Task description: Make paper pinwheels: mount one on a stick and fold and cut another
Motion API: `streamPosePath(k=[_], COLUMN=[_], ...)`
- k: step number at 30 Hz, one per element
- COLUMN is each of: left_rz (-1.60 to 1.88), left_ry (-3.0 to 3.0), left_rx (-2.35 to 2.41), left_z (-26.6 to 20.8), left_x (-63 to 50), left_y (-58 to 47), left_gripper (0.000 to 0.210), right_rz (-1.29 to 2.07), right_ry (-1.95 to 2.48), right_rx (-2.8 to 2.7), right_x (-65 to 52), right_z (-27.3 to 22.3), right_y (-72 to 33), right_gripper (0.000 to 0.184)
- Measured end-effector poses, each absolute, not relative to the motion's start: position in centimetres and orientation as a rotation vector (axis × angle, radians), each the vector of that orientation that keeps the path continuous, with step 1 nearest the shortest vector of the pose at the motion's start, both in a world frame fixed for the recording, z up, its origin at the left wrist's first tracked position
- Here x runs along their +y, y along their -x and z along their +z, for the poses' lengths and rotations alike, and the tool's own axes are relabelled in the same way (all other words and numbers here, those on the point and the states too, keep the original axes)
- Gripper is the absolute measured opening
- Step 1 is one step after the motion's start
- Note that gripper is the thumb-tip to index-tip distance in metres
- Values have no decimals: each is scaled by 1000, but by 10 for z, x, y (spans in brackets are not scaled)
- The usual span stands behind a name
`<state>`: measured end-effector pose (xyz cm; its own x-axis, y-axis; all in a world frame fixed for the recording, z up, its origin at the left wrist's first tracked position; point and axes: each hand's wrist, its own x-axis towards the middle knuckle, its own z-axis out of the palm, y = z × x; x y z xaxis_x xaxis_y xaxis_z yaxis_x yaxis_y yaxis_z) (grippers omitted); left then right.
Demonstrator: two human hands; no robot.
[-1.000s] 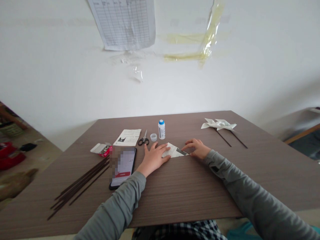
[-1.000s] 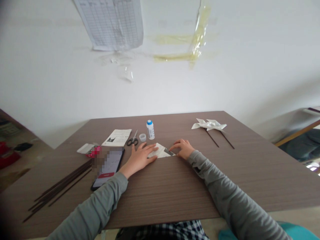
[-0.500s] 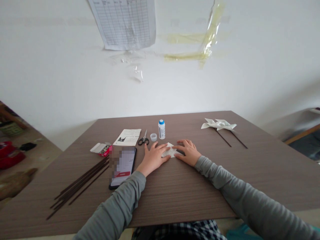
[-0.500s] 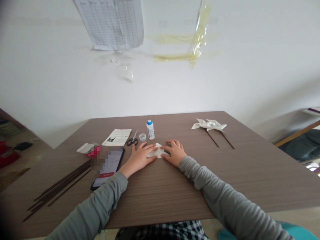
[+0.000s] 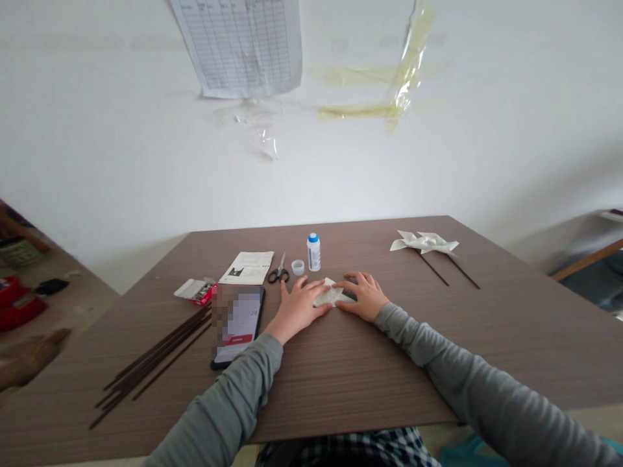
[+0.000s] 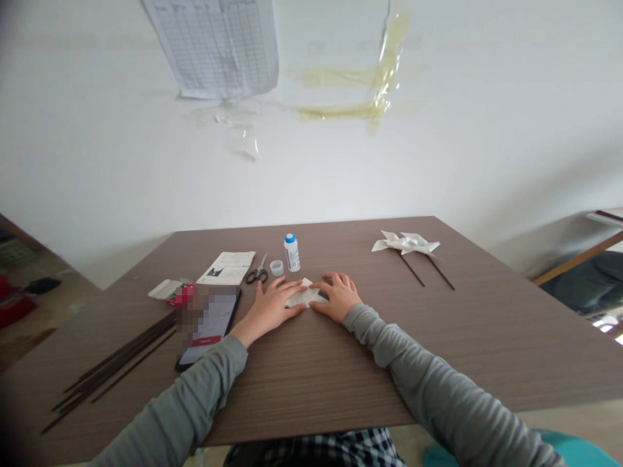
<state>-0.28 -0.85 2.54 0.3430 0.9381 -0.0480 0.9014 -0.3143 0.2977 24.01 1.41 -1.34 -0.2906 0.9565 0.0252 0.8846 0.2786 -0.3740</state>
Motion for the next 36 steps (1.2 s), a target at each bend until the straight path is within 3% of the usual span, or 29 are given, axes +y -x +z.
streamPosePath(k=[22, 36], left_rz=[94, -32], left_ry=[-2295, -2317], left_rx=[1729, 1766], left_z=[36, 44], left_x=[-9, -15], left_y=[23, 39], left_gripper=[66, 52], right_rz=[457, 439], right_ry=[1628, 1610], right_rx=[-2292, -2291], right_x=[22, 22], right_z=[-18, -21], right_y=[-245, -248], right_gripper=[58, 57])
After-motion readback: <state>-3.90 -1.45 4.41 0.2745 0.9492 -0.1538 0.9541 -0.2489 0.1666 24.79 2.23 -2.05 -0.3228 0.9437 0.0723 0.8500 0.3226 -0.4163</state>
